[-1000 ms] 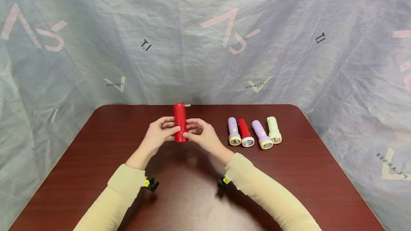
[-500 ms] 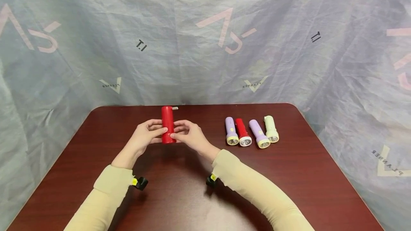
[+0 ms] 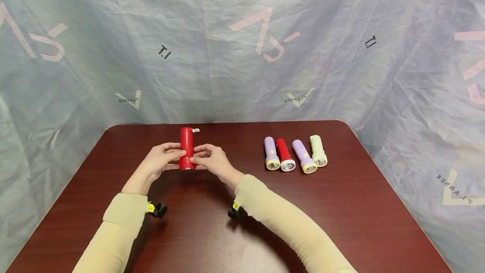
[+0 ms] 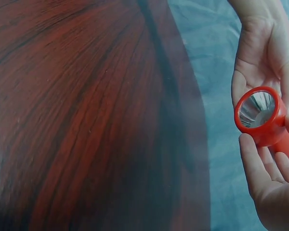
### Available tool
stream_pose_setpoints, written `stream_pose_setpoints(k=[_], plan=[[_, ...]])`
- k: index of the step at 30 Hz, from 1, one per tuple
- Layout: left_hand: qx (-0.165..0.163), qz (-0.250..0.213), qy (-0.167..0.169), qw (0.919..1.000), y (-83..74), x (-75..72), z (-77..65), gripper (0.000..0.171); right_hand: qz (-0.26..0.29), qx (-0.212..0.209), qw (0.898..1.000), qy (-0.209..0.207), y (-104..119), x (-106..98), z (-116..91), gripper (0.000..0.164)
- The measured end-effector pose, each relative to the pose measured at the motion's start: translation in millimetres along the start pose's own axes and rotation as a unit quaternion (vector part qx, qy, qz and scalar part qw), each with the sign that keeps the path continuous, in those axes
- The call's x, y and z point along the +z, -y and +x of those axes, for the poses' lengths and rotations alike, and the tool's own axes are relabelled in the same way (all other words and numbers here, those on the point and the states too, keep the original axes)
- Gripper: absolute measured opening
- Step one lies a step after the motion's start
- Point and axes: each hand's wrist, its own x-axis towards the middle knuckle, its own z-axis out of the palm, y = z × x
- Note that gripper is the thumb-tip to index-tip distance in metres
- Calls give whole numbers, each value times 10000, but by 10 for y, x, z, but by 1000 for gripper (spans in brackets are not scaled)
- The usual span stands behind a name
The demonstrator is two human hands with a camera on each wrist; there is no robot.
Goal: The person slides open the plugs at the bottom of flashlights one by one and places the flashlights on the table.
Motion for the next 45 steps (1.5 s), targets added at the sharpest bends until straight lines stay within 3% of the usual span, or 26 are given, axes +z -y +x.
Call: stream_pose_setpoints(k=[8,18,32,45], plan=[[-257,88,142,9995,149,-102,97,64,134,377,9990,-188,-143,96,84,34],[-654,148,50,9977,275,-166,241,68,3,440,9981,-442,-312,171,203,30],[-1090,49,324,9935,341,-176,375,65,136,831,9951,-522,-403,198,208,32],[-1193,323,419,9915,342,-206,403,62,68,747,9953,-610,-425,258,220,31]])
